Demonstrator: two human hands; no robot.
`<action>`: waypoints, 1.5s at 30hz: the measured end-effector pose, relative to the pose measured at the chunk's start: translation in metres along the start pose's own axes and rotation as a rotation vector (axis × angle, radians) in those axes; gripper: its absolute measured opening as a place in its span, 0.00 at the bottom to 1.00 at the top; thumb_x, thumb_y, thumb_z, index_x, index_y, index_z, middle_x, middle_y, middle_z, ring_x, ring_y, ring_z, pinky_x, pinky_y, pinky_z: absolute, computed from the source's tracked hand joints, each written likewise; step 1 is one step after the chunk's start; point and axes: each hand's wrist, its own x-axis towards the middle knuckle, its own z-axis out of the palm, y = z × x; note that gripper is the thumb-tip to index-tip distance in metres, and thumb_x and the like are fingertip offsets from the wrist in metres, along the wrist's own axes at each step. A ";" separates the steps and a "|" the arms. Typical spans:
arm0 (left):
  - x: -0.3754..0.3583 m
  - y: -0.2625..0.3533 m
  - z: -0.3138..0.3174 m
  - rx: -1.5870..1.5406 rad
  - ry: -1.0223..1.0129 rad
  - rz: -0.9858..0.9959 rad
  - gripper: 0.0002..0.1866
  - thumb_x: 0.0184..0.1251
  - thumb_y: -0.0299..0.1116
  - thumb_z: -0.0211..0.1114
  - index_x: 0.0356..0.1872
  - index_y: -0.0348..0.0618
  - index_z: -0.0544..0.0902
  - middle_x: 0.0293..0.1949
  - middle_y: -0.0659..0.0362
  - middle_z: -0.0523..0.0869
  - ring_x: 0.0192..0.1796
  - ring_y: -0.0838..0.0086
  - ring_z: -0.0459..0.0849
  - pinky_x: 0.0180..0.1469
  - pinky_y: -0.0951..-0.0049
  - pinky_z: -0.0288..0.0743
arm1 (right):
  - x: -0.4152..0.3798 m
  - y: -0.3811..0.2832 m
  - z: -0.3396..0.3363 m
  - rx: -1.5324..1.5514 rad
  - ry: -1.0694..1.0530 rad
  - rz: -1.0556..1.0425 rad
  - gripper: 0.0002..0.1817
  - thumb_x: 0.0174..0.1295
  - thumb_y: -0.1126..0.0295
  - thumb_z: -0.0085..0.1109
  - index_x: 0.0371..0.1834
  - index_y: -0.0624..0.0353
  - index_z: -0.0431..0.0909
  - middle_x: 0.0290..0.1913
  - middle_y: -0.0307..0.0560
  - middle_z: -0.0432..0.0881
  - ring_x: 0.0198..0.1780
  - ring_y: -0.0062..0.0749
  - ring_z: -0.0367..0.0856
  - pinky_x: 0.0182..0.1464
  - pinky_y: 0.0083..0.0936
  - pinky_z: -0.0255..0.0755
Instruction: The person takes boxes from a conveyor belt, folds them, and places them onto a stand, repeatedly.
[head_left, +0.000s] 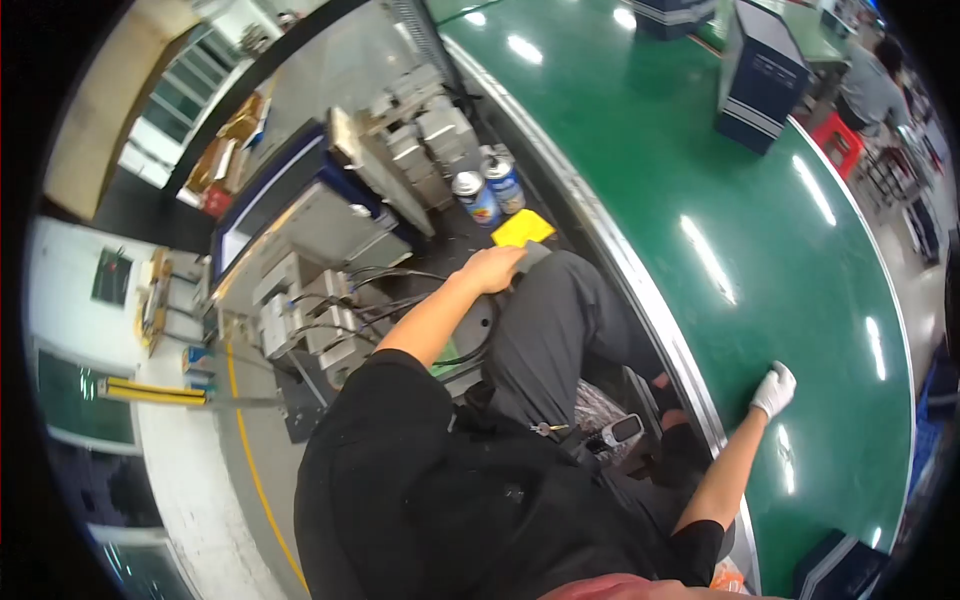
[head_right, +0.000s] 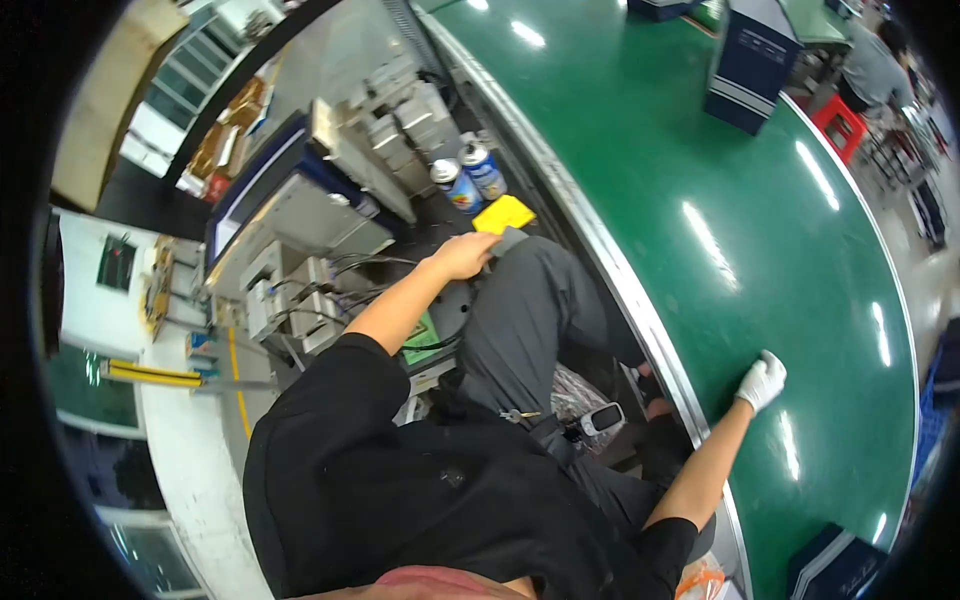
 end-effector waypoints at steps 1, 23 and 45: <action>0.003 0.003 0.017 0.082 -0.081 -0.020 0.18 0.63 0.35 0.58 0.54 0.43 0.78 0.54 0.53 0.82 0.51 0.55 0.82 0.52 0.60 0.76 | -0.003 -0.012 -0.006 -0.019 0.011 0.012 0.13 0.53 0.73 0.51 0.36 0.56 0.86 0.39 0.47 0.84 0.43 0.42 0.81 0.51 0.31 0.74; 0.088 0.064 0.031 -0.345 -0.128 -0.142 0.19 0.67 0.44 0.56 0.45 0.41 0.85 0.47 0.56 0.88 0.51 0.60 0.84 0.53 0.65 0.75 | -0.018 -0.034 -0.014 -0.275 0.106 0.056 0.11 0.54 0.71 0.52 0.37 0.55 0.82 0.42 0.45 0.83 0.44 0.41 0.80 0.51 0.31 0.72; 0.071 0.069 0.022 -0.548 0.001 -0.373 0.20 0.60 0.45 0.59 0.45 0.42 0.86 0.44 0.54 0.88 0.47 0.59 0.84 0.51 0.66 0.75 | -0.027 -0.040 -0.018 -0.257 0.085 0.156 0.15 0.55 0.68 0.52 0.45 0.54 0.80 0.47 0.46 0.82 0.48 0.43 0.79 0.53 0.32 0.71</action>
